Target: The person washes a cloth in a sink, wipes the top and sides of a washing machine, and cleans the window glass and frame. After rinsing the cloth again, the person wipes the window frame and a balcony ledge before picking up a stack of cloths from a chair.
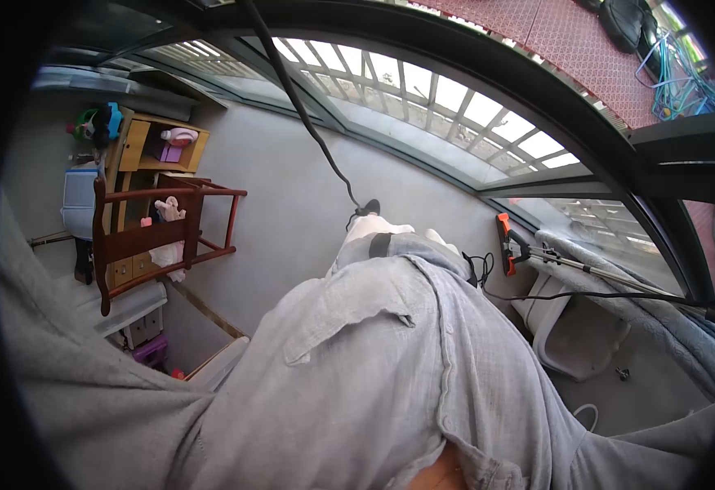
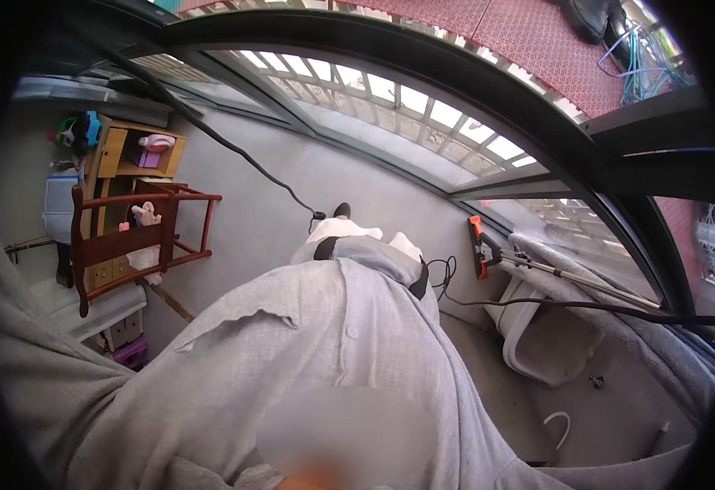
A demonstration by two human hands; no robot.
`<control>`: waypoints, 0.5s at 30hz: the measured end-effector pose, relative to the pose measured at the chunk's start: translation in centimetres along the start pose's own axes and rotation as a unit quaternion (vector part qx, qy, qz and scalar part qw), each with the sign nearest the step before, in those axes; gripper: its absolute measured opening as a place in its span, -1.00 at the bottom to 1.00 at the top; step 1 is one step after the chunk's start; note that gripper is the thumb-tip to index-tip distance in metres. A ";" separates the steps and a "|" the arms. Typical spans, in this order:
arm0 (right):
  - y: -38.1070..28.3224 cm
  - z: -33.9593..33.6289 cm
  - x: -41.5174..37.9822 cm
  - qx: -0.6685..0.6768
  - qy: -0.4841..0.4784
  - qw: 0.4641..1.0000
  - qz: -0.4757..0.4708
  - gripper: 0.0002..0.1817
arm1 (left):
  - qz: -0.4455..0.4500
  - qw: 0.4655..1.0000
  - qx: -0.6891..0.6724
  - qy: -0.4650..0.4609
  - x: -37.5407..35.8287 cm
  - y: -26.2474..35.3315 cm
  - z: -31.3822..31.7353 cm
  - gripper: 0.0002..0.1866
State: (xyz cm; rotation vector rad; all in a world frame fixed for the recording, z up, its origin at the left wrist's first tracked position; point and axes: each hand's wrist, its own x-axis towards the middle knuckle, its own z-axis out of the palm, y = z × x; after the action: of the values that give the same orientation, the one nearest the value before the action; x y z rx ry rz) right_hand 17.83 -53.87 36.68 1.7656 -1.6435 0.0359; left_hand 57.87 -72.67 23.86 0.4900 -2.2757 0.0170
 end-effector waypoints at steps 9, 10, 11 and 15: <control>-2.5 3.1 10.1 0.026 0.037 0.999 -0.020 -0.63 | 0.114 0.990 0.003 0.081 16.7 -11.5 1.0 -0.52; -2.1 3.1 11.8 0.021 0.045 0.999 -0.020 -0.63 | 0.132 0.986 0.003 0.100 19.8 -13.0 0.3 -0.52; -1.8 3.0 13.6 0.013 0.055 0.998 -0.025 -0.63 | 0.150 0.981 0.004 0.122 22.9 -14.5 -0.5 -0.52; 0.6 1.7 21.5 -0.026 0.109 0.993 -0.034 -0.63 | 0.211 0.956 0.007 0.202 35.7 -20.0 -5.4 -0.53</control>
State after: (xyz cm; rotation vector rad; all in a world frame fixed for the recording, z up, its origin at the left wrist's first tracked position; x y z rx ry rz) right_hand 20.62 -73.21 45.82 1.7120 -1.4162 0.1476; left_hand 46.91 -102.44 50.19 -0.0073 -1.9347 0.3191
